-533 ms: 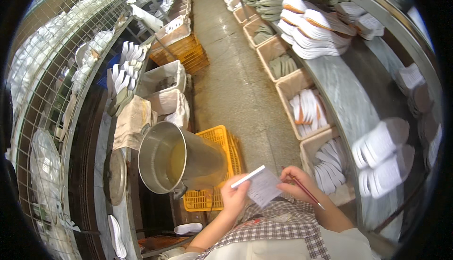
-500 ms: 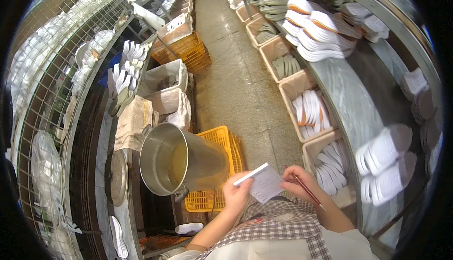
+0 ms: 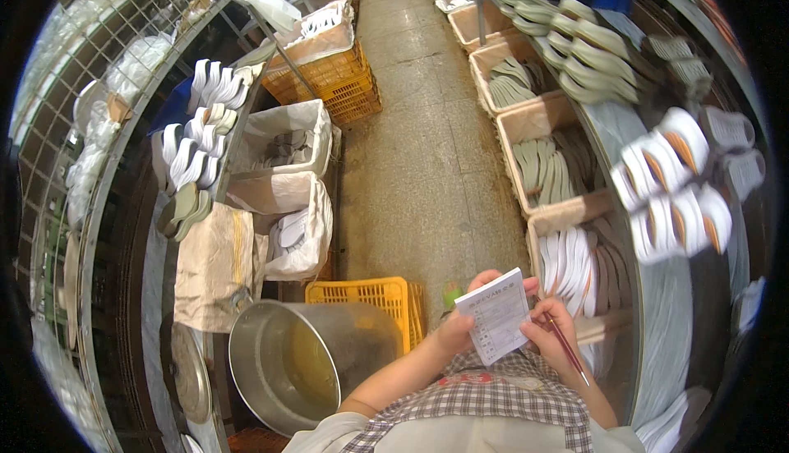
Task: The person picks up white and green slippers from a shelf, inspects the soles, and places them into a large white sack. The person then walks to a counter, writes on a clipboard with a red pen, and returns to the sack to continue handling slippers.
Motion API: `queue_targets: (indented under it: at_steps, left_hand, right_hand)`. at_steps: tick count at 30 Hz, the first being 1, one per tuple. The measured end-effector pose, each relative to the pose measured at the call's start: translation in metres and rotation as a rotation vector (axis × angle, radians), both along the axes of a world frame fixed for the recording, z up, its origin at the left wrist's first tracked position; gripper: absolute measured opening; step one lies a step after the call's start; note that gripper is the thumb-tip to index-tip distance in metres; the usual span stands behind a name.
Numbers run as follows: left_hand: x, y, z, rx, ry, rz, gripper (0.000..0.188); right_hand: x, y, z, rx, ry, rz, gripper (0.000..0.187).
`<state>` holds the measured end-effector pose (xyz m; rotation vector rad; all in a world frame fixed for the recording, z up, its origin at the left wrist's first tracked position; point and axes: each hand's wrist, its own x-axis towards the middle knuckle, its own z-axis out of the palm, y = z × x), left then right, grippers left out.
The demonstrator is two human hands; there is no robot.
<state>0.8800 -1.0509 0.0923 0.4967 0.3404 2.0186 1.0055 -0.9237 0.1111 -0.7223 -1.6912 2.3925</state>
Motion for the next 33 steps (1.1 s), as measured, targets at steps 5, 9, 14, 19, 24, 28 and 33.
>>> queue_targets:
  at_steps: [5, 9, 14, 19, 24, 28, 33]
  left_hand:
    - [-0.137, 0.0, 0.018, -0.055, -0.061, 0.092, 0.08]
    - [-0.228, 0.002, 0.021, -0.116, -0.108, 0.195, 0.077]
    - [-0.321, 0.011, 0.004, -0.156, -0.132, 0.321, 0.074]
    - [-0.418, 0.031, -0.01, -0.232, -0.186, 0.505, 0.072]
    - [-0.519, 0.049, -0.007, -0.256, -0.253, 0.684, 0.071]
    - [-0.579, 0.05, -0.019, -0.245, -0.354, 0.757, 0.071]
    - [-0.641, 0.036, -0.052, -0.342, -0.282, 0.718, 0.078]
  right_hand:
    - [-0.149, 0.013, 0.017, -0.109, 0.083, 0.121, 0.024]
    - [-0.246, 0.028, 0.024, -0.23, -0.084, 0.274, 0.024]
    - [-0.357, 0.042, 0.007, -0.152, -0.181, 0.421, 0.018]
    - [-0.485, 0.075, -0.013, 0.02, -0.246, 0.648, 0.02]
    - [-0.61, 0.1, -0.012, -0.018, -0.221, 0.762, 0.027]
    - [-0.685, 0.103, -0.022, -0.006, -0.291, 0.857, 0.028]
    - [-0.746, 0.1, -0.046, -0.062, -0.373, 0.785, 0.024]
